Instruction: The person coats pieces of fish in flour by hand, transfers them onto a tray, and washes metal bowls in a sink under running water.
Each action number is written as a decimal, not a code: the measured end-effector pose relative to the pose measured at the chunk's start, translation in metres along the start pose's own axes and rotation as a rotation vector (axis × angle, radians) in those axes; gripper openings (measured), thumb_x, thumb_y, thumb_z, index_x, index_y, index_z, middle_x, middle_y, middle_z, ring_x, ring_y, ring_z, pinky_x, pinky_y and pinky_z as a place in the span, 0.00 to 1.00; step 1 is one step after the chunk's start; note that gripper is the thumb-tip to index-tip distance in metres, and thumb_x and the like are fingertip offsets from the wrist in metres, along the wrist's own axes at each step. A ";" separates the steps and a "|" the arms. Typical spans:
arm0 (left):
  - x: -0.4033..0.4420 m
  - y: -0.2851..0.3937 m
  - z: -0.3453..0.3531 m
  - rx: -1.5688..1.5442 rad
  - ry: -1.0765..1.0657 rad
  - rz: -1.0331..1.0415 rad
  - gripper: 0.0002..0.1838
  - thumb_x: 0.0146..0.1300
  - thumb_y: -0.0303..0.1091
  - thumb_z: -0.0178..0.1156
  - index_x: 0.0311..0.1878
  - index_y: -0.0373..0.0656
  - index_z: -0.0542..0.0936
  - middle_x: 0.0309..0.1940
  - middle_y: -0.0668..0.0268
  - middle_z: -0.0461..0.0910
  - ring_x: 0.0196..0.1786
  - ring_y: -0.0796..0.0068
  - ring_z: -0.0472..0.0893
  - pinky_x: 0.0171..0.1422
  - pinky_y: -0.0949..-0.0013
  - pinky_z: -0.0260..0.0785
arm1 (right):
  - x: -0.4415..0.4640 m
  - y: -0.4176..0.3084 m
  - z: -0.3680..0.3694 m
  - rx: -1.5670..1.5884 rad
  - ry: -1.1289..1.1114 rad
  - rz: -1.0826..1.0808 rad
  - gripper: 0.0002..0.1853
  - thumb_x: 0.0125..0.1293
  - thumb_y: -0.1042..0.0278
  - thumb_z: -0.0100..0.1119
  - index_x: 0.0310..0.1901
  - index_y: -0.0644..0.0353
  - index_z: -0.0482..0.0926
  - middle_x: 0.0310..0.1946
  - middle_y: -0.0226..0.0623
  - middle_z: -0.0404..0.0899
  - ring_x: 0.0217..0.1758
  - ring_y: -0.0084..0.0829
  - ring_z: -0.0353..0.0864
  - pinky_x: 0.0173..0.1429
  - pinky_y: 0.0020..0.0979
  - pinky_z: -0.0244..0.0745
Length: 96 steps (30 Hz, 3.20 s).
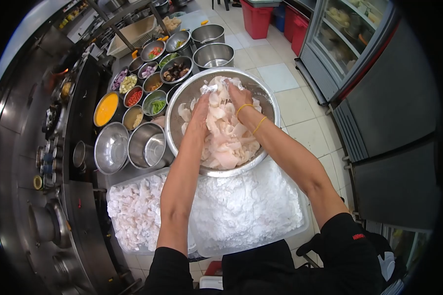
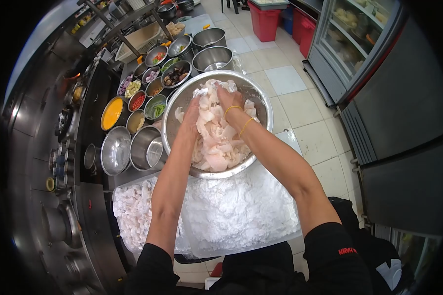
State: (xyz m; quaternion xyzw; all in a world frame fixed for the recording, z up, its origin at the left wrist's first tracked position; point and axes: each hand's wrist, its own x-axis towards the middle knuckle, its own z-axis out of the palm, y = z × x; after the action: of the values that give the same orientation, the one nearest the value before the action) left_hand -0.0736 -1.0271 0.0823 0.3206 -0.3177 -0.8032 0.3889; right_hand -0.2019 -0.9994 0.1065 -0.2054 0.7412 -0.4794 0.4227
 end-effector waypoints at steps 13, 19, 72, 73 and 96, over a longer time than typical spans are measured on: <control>-0.065 0.075 0.070 0.069 0.217 0.274 0.18 0.66 0.40 0.58 0.51 0.37 0.80 0.43 0.62 0.83 0.42 0.68 0.84 0.47 0.65 0.79 | -0.049 -0.065 -0.009 -0.051 -0.101 -0.394 0.36 0.66 0.40 0.52 0.57 0.72 0.74 0.52 0.51 0.80 0.55 0.37 0.80 0.61 0.33 0.72; -0.177 0.059 0.115 0.167 0.157 0.391 0.19 0.69 0.41 0.53 0.52 0.36 0.79 0.43 0.60 0.83 0.41 0.67 0.85 0.45 0.65 0.81 | -0.183 -0.059 -0.072 0.147 -0.096 -0.335 0.37 0.50 0.41 0.68 0.39 0.79 0.80 0.42 0.59 0.83 0.46 0.45 0.85 0.52 0.37 0.78; -0.314 -0.127 0.019 1.635 0.300 0.204 0.40 0.46 0.37 0.72 0.65 0.36 0.70 0.55 0.32 0.72 0.59 0.32 0.71 0.65 0.50 0.67 | -0.215 0.146 -0.136 -1.101 -0.620 -1.001 0.29 0.48 0.75 0.65 0.57 0.53 0.77 0.54 0.44 0.71 0.62 0.47 0.69 0.50 0.46 0.78; -0.303 -0.128 0.011 1.559 0.332 0.250 0.39 0.46 0.35 0.72 0.63 0.35 0.71 0.54 0.33 0.73 0.58 0.34 0.73 0.64 0.51 0.67 | -0.207 0.147 -0.134 -1.106 -0.565 -1.021 0.27 0.49 0.76 0.63 0.55 0.54 0.78 0.52 0.43 0.72 0.59 0.46 0.72 0.48 0.45 0.79; -0.316 -0.122 0.018 1.538 0.369 0.221 0.40 0.43 0.25 0.63 0.66 0.33 0.67 0.56 0.30 0.71 0.56 0.35 0.75 0.61 0.52 0.71 | -0.264 0.102 -0.140 -1.467 -0.721 -0.951 0.47 0.44 0.64 0.72 0.69 0.58 0.63 0.71 0.54 0.57 0.75 0.68 0.46 0.68 0.56 0.67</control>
State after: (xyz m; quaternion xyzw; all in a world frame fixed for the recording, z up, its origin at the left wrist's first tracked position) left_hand 0.0173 -0.7003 0.0847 0.5935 -0.7431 -0.2497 0.1823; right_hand -0.1594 -0.6903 0.1549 -0.8366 0.5207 0.0770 0.1519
